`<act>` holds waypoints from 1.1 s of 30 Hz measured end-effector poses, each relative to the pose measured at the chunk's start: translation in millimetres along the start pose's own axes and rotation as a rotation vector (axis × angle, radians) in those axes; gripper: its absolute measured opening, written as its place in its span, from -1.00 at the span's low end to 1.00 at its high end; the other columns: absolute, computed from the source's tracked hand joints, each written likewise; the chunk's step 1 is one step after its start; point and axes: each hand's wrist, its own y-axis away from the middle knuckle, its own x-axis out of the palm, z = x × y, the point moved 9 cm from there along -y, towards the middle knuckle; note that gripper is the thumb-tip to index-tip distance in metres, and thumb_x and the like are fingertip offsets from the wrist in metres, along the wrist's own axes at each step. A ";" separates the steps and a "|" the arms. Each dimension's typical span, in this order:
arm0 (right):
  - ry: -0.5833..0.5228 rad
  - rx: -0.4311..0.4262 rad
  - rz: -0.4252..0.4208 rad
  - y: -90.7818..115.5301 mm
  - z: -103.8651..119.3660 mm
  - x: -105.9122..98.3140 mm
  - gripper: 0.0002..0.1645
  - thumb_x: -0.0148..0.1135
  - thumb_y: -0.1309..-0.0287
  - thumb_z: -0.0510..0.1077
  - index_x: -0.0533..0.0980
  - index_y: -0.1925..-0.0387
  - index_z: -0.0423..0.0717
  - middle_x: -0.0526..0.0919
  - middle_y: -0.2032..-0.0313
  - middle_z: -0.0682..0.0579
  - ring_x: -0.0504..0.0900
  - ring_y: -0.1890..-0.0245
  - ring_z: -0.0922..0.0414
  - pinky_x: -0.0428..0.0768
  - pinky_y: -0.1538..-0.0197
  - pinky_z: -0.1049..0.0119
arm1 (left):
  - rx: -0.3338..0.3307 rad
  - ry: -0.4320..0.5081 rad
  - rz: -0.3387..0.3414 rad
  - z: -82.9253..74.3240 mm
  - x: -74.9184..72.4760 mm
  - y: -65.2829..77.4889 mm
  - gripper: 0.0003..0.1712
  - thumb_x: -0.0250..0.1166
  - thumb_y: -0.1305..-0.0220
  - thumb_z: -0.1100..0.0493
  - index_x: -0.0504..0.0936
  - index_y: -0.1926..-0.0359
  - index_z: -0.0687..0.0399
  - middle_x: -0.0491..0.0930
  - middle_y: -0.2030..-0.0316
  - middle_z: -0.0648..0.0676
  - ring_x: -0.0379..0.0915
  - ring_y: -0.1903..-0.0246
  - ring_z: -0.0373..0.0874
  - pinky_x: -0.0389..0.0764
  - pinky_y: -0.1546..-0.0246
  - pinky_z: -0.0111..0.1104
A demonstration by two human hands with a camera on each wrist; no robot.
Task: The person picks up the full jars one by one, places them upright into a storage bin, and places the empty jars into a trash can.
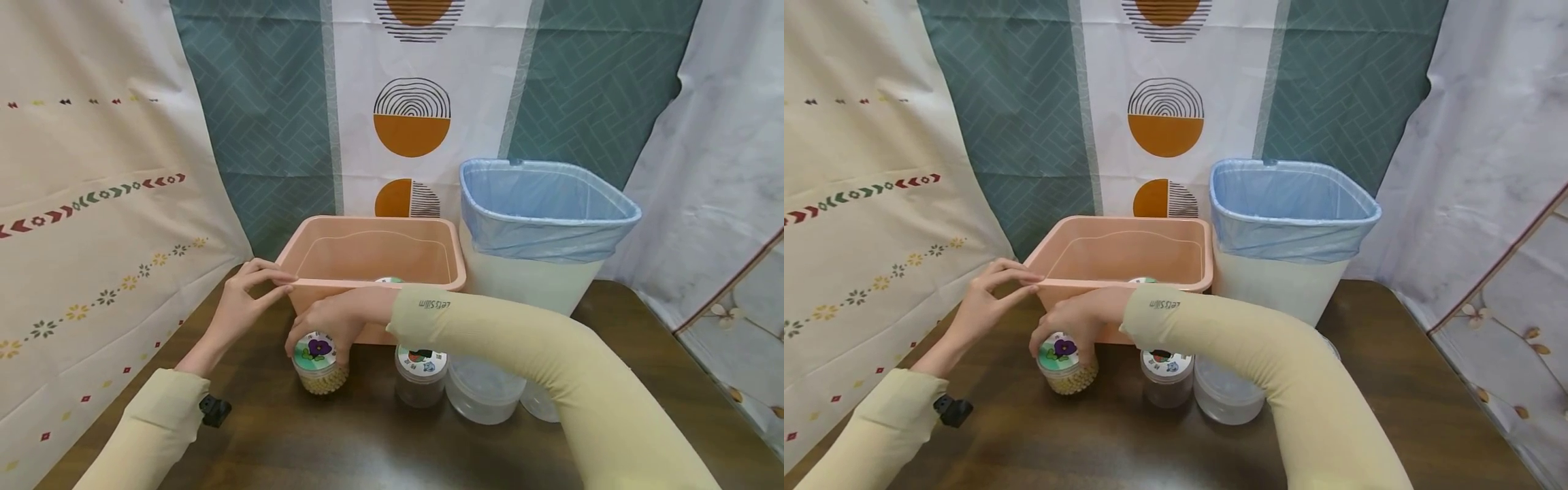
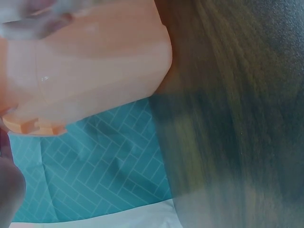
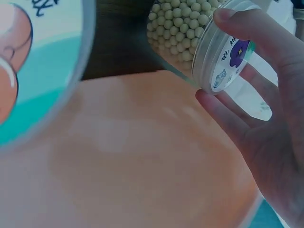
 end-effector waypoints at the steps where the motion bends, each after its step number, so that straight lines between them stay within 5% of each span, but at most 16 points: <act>1: -0.003 0.002 0.001 3.3 1.7 -3.9 -0.03 0.59 0.12 0.07 0.33 -0.36 0.31 0.37 -0.37 0.20 0.36 -0.31 0.22 0.48 -0.30 0.38 | -0.001 -0.002 0.000 -0.3 -0.1 0.2 -0.79 0.40 -0.08 0.48 0.76 0.21 0.30 0.60 0.22 0.18 0.37 0.11 -0.44 0.38 0.05 -0.56; 11: -0.042 0.008 -0.012 44.5 15.0 -51.7 -0.01 0.58 0.11 0.04 0.31 -0.38 0.26 0.37 -0.34 0.20 0.35 -0.28 0.21 0.53 -0.24 0.35 | 0.012 -0.005 0.001 -2.2 -0.3 0.7 -0.78 0.40 -0.06 0.50 0.75 0.22 0.32 0.59 0.23 0.19 0.37 0.12 -0.44 0.32 0.04 -0.70; 18: -0.004 -0.015 -0.133 77.5 21.3 -98.8 -0.09 0.59 0.14 -0.01 0.42 -0.31 0.18 0.47 -0.27 0.26 0.32 -0.29 0.25 0.42 -0.32 0.37 | 0.009 -0.016 -0.019 37.0 4.0 3.5 -0.73 0.43 -0.02 0.49 0.75 0.21 0.20 0.57 0.18 -0.06 0.33 0.08 -0.54 0.33 0.00 -0.66; 22: -0.033 -0.019 -0.183 94.9 21.8 -120.2 -0.08 0.59 0.16 -0.07 0.43 -0.31 0.13 0.43 -0.30 0.23 0.25 -0.33 0.22 0.37 -0.33 0.30 | -0.003 -0.016 -0.019 39.6 3.9 3.3 -0.73 0.46 -0.02 0.45 0.77 0.23 0.13 0.57 0.20 -0.10 0.34 0.10 -0.51 0.34 0.03 -0.67; 26: -0.120 0.076 -0.176 109.9 11.4 -132.4 -0.07 0.55 0.10 -0.14 0.37 -0.36 0.13 0.38 -0.31 0.20 0.31 -0.29 0.22 0.48 -0.27 0.30 | -0.012 -0.012 -0.009 34.5 4.6 3.1 -0.73 0.45 -0.03 0.45 0.78 0.21 0.14 0.59 0.23 0.03 0.36 0.12 -0.48 0.34 0.08 -0.67; 33: -0.122 0.191 -0.206 133.3 -12.8 -155.5 -0.10 0.51 0.06 -0.16 0.35 -0.34 0.20 0.37 -0.33 0.15 0.34 -0.26 0.17 0.51 -0.24 0.23 | 0.043 0.019 -0.020 3.2 0.1 0.7 -0.78 0.42 -0.04 0.49 0.76 0.23 0.29 0.58 0.26 0.15 0.37 0.13 -0.49 0.33 0.05 -0.67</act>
